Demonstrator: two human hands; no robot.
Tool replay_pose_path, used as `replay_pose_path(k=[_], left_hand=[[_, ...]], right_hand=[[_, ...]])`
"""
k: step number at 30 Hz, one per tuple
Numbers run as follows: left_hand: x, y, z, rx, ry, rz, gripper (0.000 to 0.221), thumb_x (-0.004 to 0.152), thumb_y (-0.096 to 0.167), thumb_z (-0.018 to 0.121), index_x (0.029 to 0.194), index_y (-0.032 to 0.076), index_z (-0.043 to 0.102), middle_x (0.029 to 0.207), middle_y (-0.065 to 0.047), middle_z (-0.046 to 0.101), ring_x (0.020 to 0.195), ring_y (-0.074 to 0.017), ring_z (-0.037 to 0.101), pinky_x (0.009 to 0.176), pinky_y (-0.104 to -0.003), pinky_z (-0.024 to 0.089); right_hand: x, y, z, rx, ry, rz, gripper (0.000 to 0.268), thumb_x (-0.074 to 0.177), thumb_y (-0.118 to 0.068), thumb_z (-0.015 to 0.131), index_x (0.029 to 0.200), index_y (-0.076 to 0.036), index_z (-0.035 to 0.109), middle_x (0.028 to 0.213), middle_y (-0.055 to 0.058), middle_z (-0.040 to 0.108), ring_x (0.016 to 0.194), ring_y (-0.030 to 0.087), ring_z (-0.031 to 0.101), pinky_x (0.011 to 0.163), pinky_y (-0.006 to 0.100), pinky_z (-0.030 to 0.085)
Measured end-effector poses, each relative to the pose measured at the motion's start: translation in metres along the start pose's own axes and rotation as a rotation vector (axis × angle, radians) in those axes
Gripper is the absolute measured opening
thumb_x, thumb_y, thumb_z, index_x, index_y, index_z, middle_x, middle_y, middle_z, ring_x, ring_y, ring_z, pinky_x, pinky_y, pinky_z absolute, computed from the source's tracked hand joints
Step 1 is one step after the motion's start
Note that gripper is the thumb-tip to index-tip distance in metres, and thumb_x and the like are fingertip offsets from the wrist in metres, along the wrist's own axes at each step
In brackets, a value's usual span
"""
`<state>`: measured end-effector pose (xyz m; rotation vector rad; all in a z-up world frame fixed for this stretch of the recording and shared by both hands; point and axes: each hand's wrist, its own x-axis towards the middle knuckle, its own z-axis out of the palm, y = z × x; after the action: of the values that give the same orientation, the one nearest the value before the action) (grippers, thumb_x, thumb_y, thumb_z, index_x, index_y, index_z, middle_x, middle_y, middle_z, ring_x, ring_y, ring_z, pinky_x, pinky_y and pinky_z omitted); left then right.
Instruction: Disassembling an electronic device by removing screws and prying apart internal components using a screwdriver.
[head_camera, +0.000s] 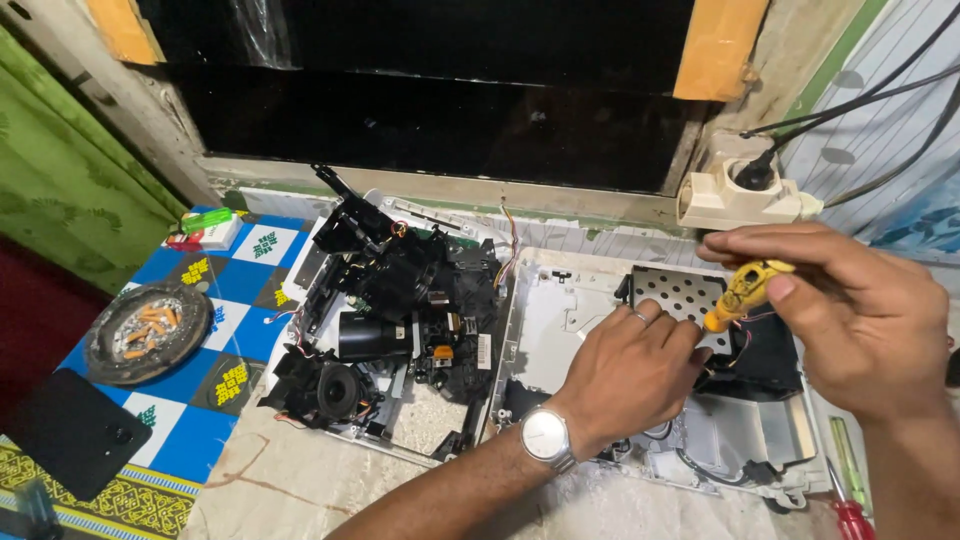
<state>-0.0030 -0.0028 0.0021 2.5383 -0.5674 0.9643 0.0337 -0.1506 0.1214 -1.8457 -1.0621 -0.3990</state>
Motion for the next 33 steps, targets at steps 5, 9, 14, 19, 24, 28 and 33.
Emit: replay_pose_path(k=[5, 9, 14, 19, 24, 28, 33], left_hand=[[-0.002, 0.0, 0.002, -0.042, -0.004, -0.001, 0.02, 0.103, 0.023, 0.057, 0.096, 0.004, 0.06, 0.081, -0.013, 0.066, 0.078, -0.0269, 0.058, 0.059, -0.042, 0.047], [0.0, 0.002, -0.006, -0.007, 0.067, 0.031, 0.024, 0.104, 0.025, 0.059, 0.093, 0.004, 0.058, 0.075, -0.011, 0.06, 0.074, -0.0287, 0.055, 0.059, -0.042, 0.041], [-0.002, 0.0, -0.002, 0.114, 0.102, 0.09, 0.023, 0.104, 0.028, 0.059, 0.098, 0.006, 0.063, 0.079, -0.008, 0.063, 0.082, -0.0255, 0.058, 0.072, -0.038, 0.04], [-0.001, -0.002, -0.006, 0.156, 0.183, 0.139, 0.022, 0.103, 0.025, 0.066, 0.09, 0.008, 0.063, 0.079, -0.006, 0.064, 0.078, -0.0242, 0.056, 0.069, -0.037, 0.036], [-0.002, -0.004, -0.002, 0.191, 0.128, 0.139, 0.02, 0.103, 0.025, 0.064, 0.092, 0.008, 0.066, 0.079, -0.007, 0.068, 0.079, -0.0241, 0.057, 0.071, -0.039, 0.036], [-0.003, -0.004, -0.002, 0.185, 0.165, 0.153, 0.018, 0.101, 0.022, 0.064, 0.093, 0.007, 0.069, 0.078, -0.007, 0.069, 0.08, -0.024, 0.059, 0.071, -0.038, 0.036], [-0.002, -0.004, -0.005, 0.175, 0.215, 0.168, 0.018, 0.102, 0.017, 0.065, 0.086, 0.007, 0.065, 0.072, -0.007, 0.062, 0.077, -0.0242, 0.054, 0.071, -0.039, 0.035]], right_hand=[[-0.005, 0.013, -0.005, -0.224, 0.034, -0.03, 0.027, 0.091, -0.002, 0.079, 0.116, 0.006, 0.075, 0.107, 0.019, 0.065, 0.095, 0.025, 0.061, 0.076, 0.031, 0.05], [0.002, 0.001, -0.01, -0.168, -0.055, -0.032, 0.029, 0.092, 0.003, 0.067, 0.119, 0.012, 0.069, 0.11, 0.026, 0.072, 0.102, 0.033, 0.072, 0.087, 0.037, 0.062], [0.003, 0.0, -0.006, -0.035, -0.066, 0.005, 0.028, 0.1, -0.001, 0.045, 0.116, 0.016, 0.062, 0.133, 0.033, 0.065, 0.125, 0.044, 0.068, 0.109, 0.05, 0.057], [-0.004, 0.025, -0.007, -0.142, 0.018, -0.034, 0.027, 0.09, 0.005, 0.076, 0.117, 0.009, 0.071, 0.117, 0.024, 0.063, 0.111, 0.031, 0.062, 0.091, 0.034, 0.057], [-0.007, 0.017, -0.009, 0.099, -0.061, 0.156, 0.037, 0.096, 0.005, 0.048, 0.132, 0.013, 0.054, 0.124, 0.029, 0.067, 0.123, 0.041, 0.07, 0.105, 0.046, 0.06], [-0.009, 0.034, -0.009, -0.018, -0.036, -0.046, 0.025, 0.091, -0.004, 0.063, 0.113, 0.009, 0.065, 0.123, 0.027, 0.064, 0.119, 0.036, 0.068, 0.106, 0.042, 0.059], [-0.011, 0.04, -0.011, -0.102, -0.011, -0.038, 0.022, 0.09, 0.003, 0.074, 0.112, 0.008, 0.071, 0.112, 0.023, 0.066, 0.105, 0.03, 0.067, 0.089, 0.035, 0.06]])
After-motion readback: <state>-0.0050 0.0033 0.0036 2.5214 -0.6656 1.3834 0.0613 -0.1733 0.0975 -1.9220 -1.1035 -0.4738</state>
